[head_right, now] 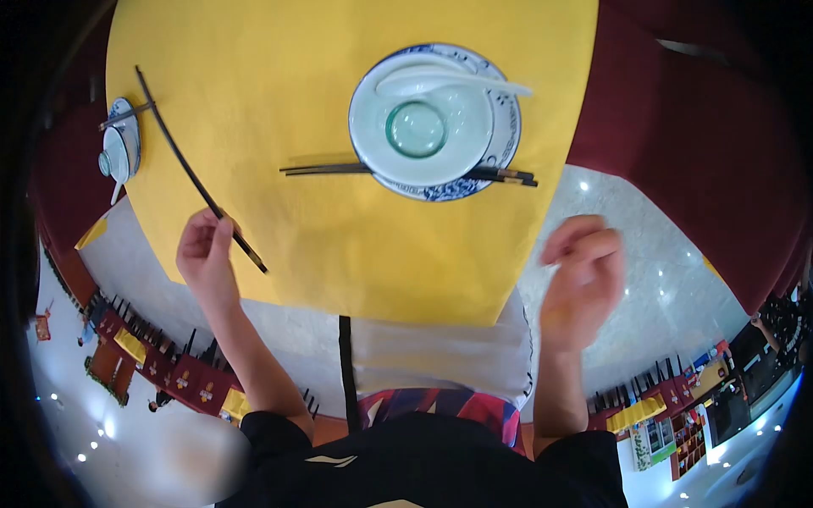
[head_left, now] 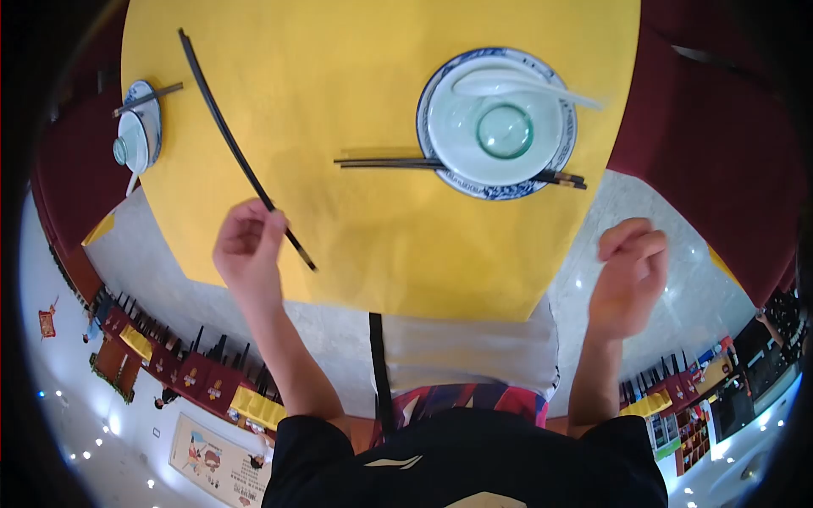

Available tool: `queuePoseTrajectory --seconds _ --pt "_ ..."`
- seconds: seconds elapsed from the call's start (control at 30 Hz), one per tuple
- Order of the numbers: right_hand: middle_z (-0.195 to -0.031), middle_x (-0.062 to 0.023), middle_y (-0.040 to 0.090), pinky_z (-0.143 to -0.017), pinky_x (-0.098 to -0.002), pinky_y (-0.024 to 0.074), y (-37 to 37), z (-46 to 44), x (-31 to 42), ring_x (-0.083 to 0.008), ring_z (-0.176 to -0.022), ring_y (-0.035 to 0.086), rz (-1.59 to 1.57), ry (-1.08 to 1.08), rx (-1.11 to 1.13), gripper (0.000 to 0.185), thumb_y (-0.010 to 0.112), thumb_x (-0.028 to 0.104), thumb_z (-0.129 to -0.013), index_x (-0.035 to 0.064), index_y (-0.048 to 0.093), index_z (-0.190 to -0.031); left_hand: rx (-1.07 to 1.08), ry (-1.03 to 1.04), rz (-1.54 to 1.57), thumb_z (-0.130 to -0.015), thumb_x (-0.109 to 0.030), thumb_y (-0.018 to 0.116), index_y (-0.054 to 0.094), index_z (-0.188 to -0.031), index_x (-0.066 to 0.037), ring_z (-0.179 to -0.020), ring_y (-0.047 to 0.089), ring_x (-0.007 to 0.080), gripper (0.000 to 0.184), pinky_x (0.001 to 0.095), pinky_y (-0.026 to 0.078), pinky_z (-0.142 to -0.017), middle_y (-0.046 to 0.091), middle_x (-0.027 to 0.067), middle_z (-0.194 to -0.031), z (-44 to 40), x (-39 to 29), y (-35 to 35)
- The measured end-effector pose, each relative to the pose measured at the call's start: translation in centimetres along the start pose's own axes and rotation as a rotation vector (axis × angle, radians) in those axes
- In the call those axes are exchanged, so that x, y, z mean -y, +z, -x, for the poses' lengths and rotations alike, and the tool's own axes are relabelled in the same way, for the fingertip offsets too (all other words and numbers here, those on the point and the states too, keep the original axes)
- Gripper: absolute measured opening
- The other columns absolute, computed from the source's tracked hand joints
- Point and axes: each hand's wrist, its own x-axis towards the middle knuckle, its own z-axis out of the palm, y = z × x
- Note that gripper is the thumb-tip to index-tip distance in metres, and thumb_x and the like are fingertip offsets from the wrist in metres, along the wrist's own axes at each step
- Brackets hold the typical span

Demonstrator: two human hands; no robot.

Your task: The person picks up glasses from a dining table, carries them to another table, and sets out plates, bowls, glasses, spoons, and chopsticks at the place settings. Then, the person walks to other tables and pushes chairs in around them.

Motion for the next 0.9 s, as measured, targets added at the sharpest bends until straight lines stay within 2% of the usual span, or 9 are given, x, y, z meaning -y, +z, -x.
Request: queuePoseTrajectory --seconds 0.07,0.1,0.17,0.27,0.5,0.57,0.73,0.8,0.9 --pt "-0.085 -0.0123 0.055 -0.069 -0.0288 0.0447 3.0 0.9 2.0 -0.0209 -0.077 0.055 -0.101 0.157 0.084 0.016 0.056 0.018 -0.09 0.0033 0.05 -0.086 0.102 0.01 0.226 -0.084 -0.006 0.066 0.058 -0.088 0.001 -0.067 0.055 0.0125 0.011 0.0254 0.045 -0.063 0.06 0.0051 -0.076 2.4 -2.2 2.0" --pt "-0.09 -0.0108 0.057 -0.067 -0.0281 0.0475 3.0 1.5 0.3 -0.0201 -0.076 0.059 -0.043 0.066 0.289 0.018 0.06 0.013 -0.089 0.0015 0.053 -0.101 0.14 0.057 0.334 -0.083 -0.009 0.067 0.056 -0.087 0.0 -0.067 0.055 0.0139 0.015 0.0267 0.045 -0.063 0.058 0.0055 -0.075 2.8 -3.2 3.7" --pt "-0.1 -0.0111 0.061 -0.066 -0.0252 0.0492 5.5 0.5 3.2 -0.017 -0.076 0.063 -0.232 0.485 0.408 0.028 0.058 0.008 -0.091 0.0013 0.049 -0.116 0.349 0.145 0.753 -0.082 0.008 0.06 0.057 -0.092 0.0 -0.072 0.061 0.0152 0.014 0.0273 0.051 -0.069 0.062 0.0096 -0.079 3.3 -5.4 7.2" --pt "-0.107 -0.0142 0.063 -0.065 -0.0236 0.0506 5.8 0.0 4.0 -0.0147 -0.076 0.065 -0.521 0.664 0.454 0.035 0.054 0.005 -0.094 0.0014 0.042 -0.127 0.324 0.051 0.859 -0.082 0.008 0.06 0.055 -0.097 0.0 -0.077 0.062 0.016 0.018 0.028 0.051 -0.07 0.063 0.0105 -0.085 4.3 -9.0 11.1" --pt "-0.107 -0.0155 0.065 -0.067 -0.0274 0.055 4.2 -4.2 4.6 -0.0212 -0.08 0.069 -0.507 0.481 0.429 0.026 0.053 0.005 -0.095 -0.0022 0.05 -0.12 0.488 0.254 0.976 -0.084 0.01 0.06 0.051 -0.102 0.003 -0.085 0.062 0.0168 0.022 0.0309 0.054 -0.077 0.062 0.0128 -0.096 3.3 -12.5 14.9" --pt "-0.104 -0.0151 0.066 -0.068 -0.0287 0.0559 3.9 -4.8 4.9 -0.0218 -0.081 0.069 -0.566 0.509 0.441 0.02 0.054 0.005 -0.094 -0.003 0.053 -0.113 0.439 0.185 0.904 -0.085 -0.012 0.068 0.052 -0.096 0.0 -0.073 0.059 0.0178 0.023 0.0291 0.049 -0.066 0.06 0.0109 -0.084 3.1 -13.7 15.5" --pt "-0.091 -0.0125 0.068 -0.063 -0.0253 0.053 2.9 -5.5 5.5 -0.0172 -0.075 0.068 -0.537 0.496 0.474 0.012 0.058 0.004 -0.092 -0.0013 0.055 -0.103 0.514 0.375 0.786 -0.086 -0.008 0.065 0.052 -0.097 0.002 -0.074 0.061 0.0183 0.02 0.0295 0.052 -0.068 0.061 0.0122 -0.084 2.1 -14.4 15.6" --pt "-0.089 -0.0118 0.068 -0.061 -0.0235 0.0511 2.1 -6.0 5.4 -0.0148 -0.073 0.067 -0.527 0.484 0.457 0.011 0.06 0.004 -0.091 -0.0008 0.057 -0.101 0.688 0.401 0.744 -0.084 0.009 0.06 0.053 -0.102 0.004 -0.09 0.066 0.0212 0.02 0.0325 0.055 -0.079 0.065 0.017 -0.098 1.0 -14.3 14.9" --pt "-0.086 -0.0099 0.069 -0.057 -0.0205 0.0477 1.4 -7.7 5.2 -0.011 -0.07 0.065 -0.445 0.439 0.407 0.01 0.064 0.004 -0.088 0.0002 0.06 -0.097 0.682 0.377 0.654 -0.089 0.004 0.057 0.054 -0.111 0.006 -0.093 0.067 0.0259 0.021 0.0348 0.056 -0.079 0.066 0.0206 -0.102 -1.3 -15.2 14.6"
